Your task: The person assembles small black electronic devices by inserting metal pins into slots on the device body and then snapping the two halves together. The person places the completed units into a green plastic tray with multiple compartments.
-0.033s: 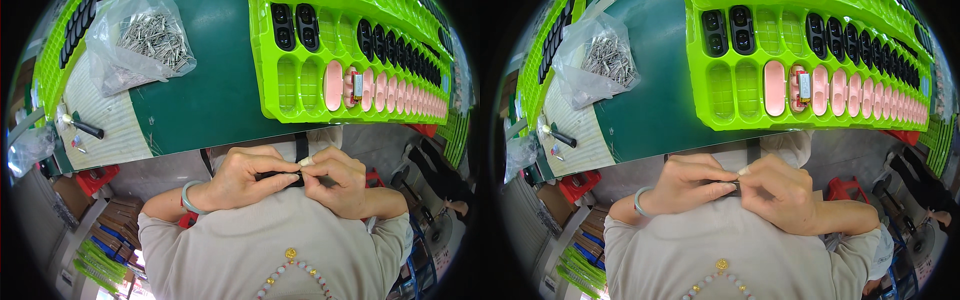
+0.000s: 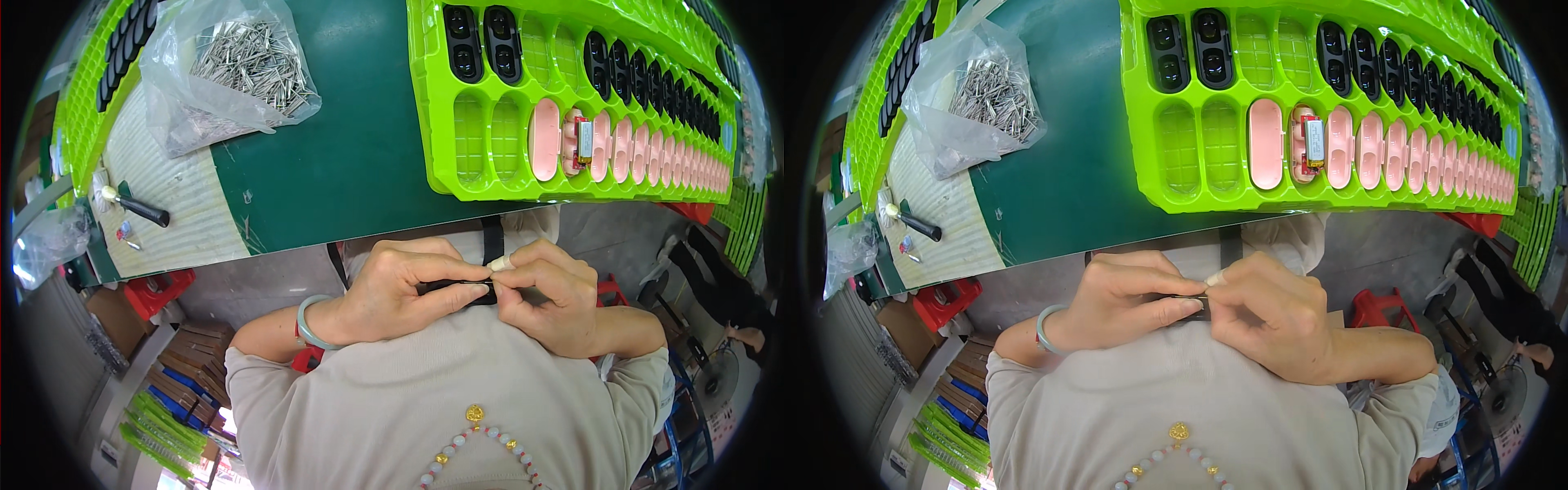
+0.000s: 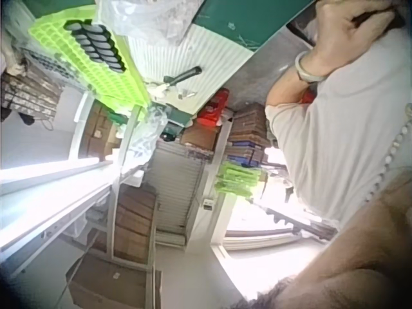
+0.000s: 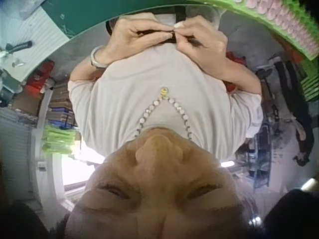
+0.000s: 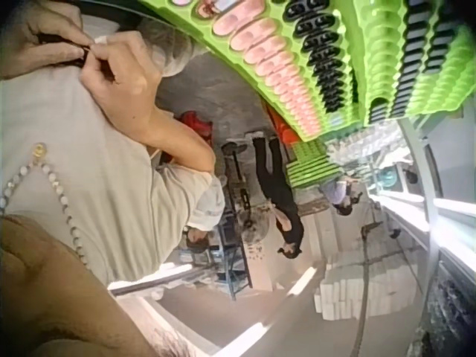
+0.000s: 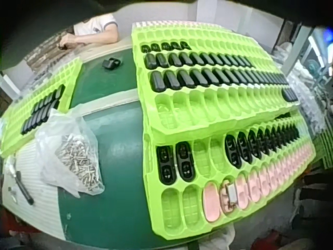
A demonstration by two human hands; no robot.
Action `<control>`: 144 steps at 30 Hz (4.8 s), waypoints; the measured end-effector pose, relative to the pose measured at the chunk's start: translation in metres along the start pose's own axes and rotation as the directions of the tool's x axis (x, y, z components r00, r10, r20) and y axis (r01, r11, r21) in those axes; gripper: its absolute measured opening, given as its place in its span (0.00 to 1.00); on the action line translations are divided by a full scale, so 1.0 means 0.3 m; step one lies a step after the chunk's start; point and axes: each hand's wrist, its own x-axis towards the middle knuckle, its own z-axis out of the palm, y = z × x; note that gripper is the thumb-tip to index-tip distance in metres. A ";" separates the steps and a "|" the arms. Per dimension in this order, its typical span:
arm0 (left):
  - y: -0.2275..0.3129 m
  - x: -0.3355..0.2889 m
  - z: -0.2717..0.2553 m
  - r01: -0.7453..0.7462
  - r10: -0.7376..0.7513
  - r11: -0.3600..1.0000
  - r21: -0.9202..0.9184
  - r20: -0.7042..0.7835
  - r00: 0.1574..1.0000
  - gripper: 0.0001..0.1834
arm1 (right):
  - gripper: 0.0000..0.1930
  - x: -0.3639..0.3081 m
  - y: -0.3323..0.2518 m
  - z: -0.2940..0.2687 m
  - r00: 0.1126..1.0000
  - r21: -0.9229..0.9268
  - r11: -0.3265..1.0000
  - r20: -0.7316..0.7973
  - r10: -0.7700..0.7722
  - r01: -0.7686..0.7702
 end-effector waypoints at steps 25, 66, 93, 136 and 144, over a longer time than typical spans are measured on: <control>0.043 -0.005 -0.047 0.276 -0.232 0.921 -0.276 0.180 0.956 0.17 | 0.12 0.009 -0.001 -0.045 0.994 0.112 0.988 0.002 0.108 -0.108; 0.094 0.037 -0.019 0.212 -0.204 0.966 -0.147 0.065 0.977 0.15 | 0.11 0.027 0.012 -0.056 0.995 0.124 0.992 -0.088 0.048 -0.037; 0.082 0.036 0.005 0.136 -0.135 0.991 -0.012 0.037 0.990 0.14 | 0.10 0.012 0.020 -0.058 0.994 0.071 0.997 -0.105 -0.005 0.013; 0.462 1.299 0.404 -0.832 0.597 0.018 0.554 0.662 0.454 0.16 | 0.20 -0.063 0.237 -0.491 0.706 0.764 0.376 -0.637 0.311 0.525; 0.480 1.677 0.655 -0.818 -0.033 -0.238 0.523 0.838 0.545 0.19 | 0.15 -0.184 0.320 -0.519 0.658 0.777 0.329 -0.629 0.414 0.536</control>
